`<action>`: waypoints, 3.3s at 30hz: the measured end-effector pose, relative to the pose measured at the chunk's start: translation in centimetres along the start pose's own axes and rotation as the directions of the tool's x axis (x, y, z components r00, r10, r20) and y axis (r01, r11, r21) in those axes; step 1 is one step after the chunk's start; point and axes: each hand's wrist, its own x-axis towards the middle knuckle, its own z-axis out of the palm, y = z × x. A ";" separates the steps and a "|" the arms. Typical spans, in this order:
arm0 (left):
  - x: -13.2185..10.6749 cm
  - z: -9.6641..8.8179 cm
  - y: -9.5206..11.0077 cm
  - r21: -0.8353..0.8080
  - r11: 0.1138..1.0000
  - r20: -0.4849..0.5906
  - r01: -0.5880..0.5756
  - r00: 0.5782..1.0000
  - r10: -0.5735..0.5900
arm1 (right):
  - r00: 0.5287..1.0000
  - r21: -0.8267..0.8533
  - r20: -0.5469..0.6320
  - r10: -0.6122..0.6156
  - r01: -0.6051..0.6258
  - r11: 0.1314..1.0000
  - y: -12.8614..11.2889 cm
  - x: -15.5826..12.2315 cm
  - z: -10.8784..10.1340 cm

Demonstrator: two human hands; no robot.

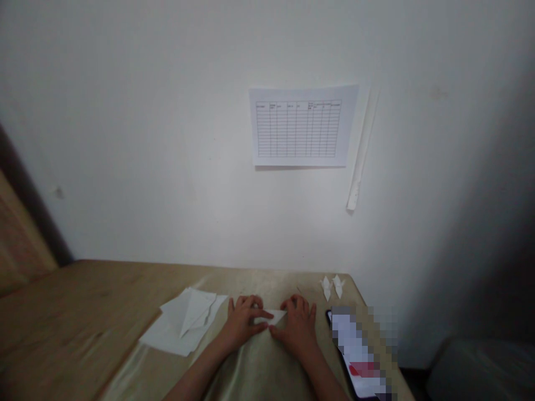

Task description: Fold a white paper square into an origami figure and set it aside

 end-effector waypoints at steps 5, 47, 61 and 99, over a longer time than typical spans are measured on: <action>0.1 0.3 -0.3 0.001 1.000 -0.019 0.017 1.000 -0.017 | 0.999 0.015 0.015 -0.049 0.048 0.999 0.0 -0.4 -0.3; -0.3 -0.1 0.2 -0.251 0.965 -0.136 -0.075 0.990 0.041 | 0.989 0.374 -0.103 -0.109 0.140 0.917 1.9 1.0 0.2; -0.6 -0.3 0.7 -0.247 0.968 -0.088 -0.033 0.996 0.011 | 0.996 0.383 -0.042 -0.079 0.089 0.920 1.1 0.6 -0.5; -0.4 1.6 0.2 -0.193 0.980 -0.101 -0.041 0.995 0.022 | 0.990 0.318 -0.018 -0.138 0.137 0.938 0.5 0.2 -0.5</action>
